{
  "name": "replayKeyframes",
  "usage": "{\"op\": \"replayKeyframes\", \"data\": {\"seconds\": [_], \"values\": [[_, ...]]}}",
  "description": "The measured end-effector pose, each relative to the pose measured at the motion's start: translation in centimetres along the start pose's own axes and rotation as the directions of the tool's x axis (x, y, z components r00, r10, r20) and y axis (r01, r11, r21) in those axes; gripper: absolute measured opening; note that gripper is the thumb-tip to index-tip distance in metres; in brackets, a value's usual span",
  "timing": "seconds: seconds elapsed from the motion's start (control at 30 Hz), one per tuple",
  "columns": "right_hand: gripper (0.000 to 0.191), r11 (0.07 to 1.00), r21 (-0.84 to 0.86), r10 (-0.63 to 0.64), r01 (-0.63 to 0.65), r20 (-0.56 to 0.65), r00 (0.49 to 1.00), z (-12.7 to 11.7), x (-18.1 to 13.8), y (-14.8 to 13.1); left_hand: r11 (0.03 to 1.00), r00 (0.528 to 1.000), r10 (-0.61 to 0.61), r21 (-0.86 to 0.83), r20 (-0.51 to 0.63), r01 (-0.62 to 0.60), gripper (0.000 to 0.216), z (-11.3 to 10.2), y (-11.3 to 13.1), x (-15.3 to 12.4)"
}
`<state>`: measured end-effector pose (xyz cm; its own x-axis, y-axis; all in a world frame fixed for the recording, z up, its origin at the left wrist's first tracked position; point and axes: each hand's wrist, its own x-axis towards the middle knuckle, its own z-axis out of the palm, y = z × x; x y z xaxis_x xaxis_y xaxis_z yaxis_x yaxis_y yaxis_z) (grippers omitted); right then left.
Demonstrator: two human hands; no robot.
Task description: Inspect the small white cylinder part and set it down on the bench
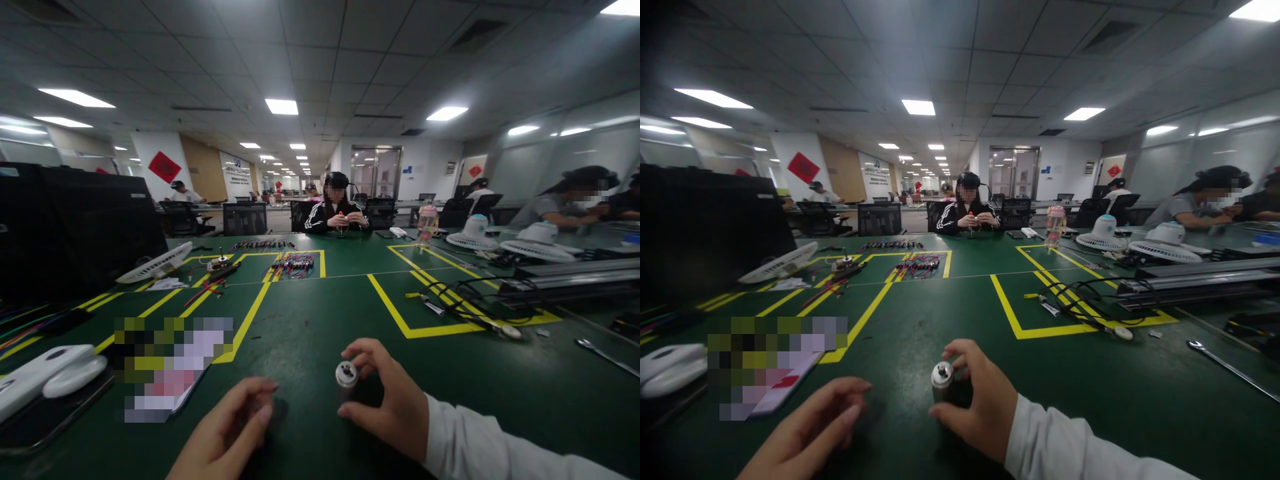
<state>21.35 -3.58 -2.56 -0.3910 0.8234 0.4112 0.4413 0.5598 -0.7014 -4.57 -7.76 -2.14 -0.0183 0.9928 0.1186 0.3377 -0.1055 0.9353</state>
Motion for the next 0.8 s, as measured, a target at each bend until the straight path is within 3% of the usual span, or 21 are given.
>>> {"op": "replayKeyframes", "data": {"seconds": [0.13, 0.27, 0.8], "values": [[0.058, 0.995, 0.096, 0.036, -0.037, 0.013, 0.999, 0.5, 0.1, 0.5, 0.964, 0.962, 0.229, 0.101, 0.148, -0.245, 0.023, 4.2, 3.7, 1.3], [0.047, 0.992, 0.128, -0.002, -0.002, 0.03, 1.0, 0.4, 0.3, 0.4, 0.938, 0.933, 0.308, 0.107, 0.185, -0.33, 0.01, 6.7, 5.7, 2.7], [0.046, 0.994, 0.105, -0.044, 0.036, 0.071, 0.997, 0.1, 0.2, 0.5, 0.924, 0.929, 0.328, 0.145, 0.173, -0.354, 0.007, 7.3, 5.8, 3.4]]}}
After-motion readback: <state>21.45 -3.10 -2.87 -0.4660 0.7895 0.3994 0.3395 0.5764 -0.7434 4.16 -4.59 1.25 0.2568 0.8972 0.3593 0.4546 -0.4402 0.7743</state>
